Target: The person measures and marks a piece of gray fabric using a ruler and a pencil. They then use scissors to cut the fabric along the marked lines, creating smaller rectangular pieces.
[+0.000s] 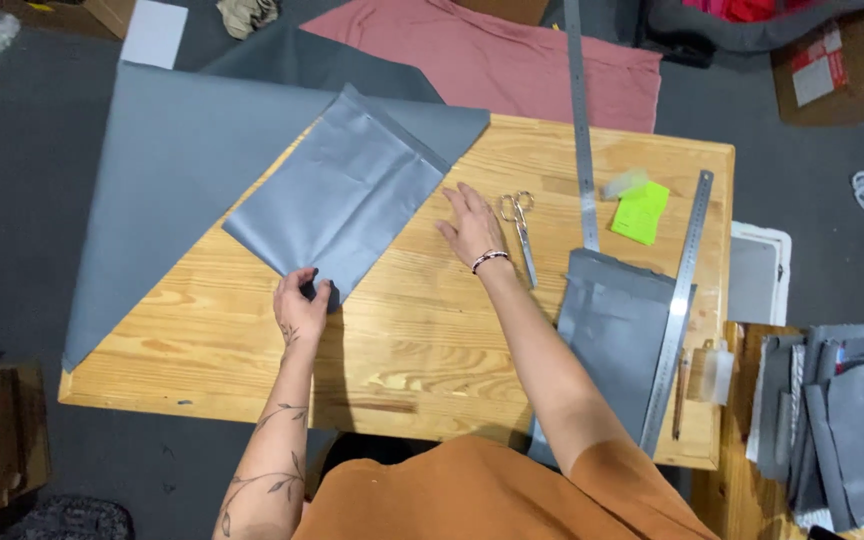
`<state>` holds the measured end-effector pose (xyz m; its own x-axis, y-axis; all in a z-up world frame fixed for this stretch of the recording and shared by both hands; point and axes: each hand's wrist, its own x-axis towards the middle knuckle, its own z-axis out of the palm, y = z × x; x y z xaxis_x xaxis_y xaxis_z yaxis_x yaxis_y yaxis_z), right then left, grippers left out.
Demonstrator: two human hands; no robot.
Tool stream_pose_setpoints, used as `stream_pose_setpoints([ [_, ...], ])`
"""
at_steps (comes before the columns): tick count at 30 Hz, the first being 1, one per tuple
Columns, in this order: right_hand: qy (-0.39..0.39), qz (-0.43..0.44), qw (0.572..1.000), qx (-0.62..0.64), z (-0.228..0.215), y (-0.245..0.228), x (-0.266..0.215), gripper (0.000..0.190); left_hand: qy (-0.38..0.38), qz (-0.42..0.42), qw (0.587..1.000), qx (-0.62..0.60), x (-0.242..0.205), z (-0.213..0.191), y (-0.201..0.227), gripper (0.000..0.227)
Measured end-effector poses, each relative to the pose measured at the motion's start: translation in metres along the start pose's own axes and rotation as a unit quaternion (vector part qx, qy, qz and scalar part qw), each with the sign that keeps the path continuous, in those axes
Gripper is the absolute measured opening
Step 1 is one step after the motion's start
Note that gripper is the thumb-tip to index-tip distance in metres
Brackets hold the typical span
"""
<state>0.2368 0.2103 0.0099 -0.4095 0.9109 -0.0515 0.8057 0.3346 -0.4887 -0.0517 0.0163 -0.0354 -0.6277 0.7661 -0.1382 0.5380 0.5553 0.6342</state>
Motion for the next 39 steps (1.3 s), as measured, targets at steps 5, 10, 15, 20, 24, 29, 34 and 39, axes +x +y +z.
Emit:
stream_pose_setpoints([
  [5,0.029,0.085,0.994,0.067,0.0,-0.004,0.051,0.06,-0.019,-0.028,0.999,-0.001,0.009,-0.001,-0.011,0.035],
  [10,0.249,0.325,0.748,0.523,0.047,0.083,0.141,0.071,-0.068,-0.025,0.997,0.014,0.011,-0.023,0.004,0.041],
  [15,0.154,0.45,0.797,0.372,0.056,0.096,0.165,0.031,-0.053,-0.122,0.991,0.01,0.005,-0.043,0.018,0.026],
  [20,0.132,0.423,0.824,0.353,0.044,0.074,0.124,0.026,-0.058,-0.171,0.977,-0.111,0.026,-0.042,-0.012,0.021],
  [24,0.139,0.386,0.79,0.455,0.048,0.057,0.084,0.026,-0.099,-0.203,0.951,-0.213,0.034,-0.068,-0.04,0.027],
  [29,0.144,0.383,0.806,0.428,0.071,0.049,0.053,0.028,-0.123,-0.192,0.945,-0.233,0.04,-0.092,-0.076,0.031],
  [34,0.151,0.396,0.837,0.346,0.038,0.002,0.036,0.026,-0.169,-0.172,0.968,-0.069,0.053,-0.08,-0.094,0.028],
  [39,0.245,0.29,0.921,-0.086,0.003,0.02,0.006,0.017,-0.204,-0.18,0.961,-0.052,0.054,-0.105,-0.063,0.028],
])
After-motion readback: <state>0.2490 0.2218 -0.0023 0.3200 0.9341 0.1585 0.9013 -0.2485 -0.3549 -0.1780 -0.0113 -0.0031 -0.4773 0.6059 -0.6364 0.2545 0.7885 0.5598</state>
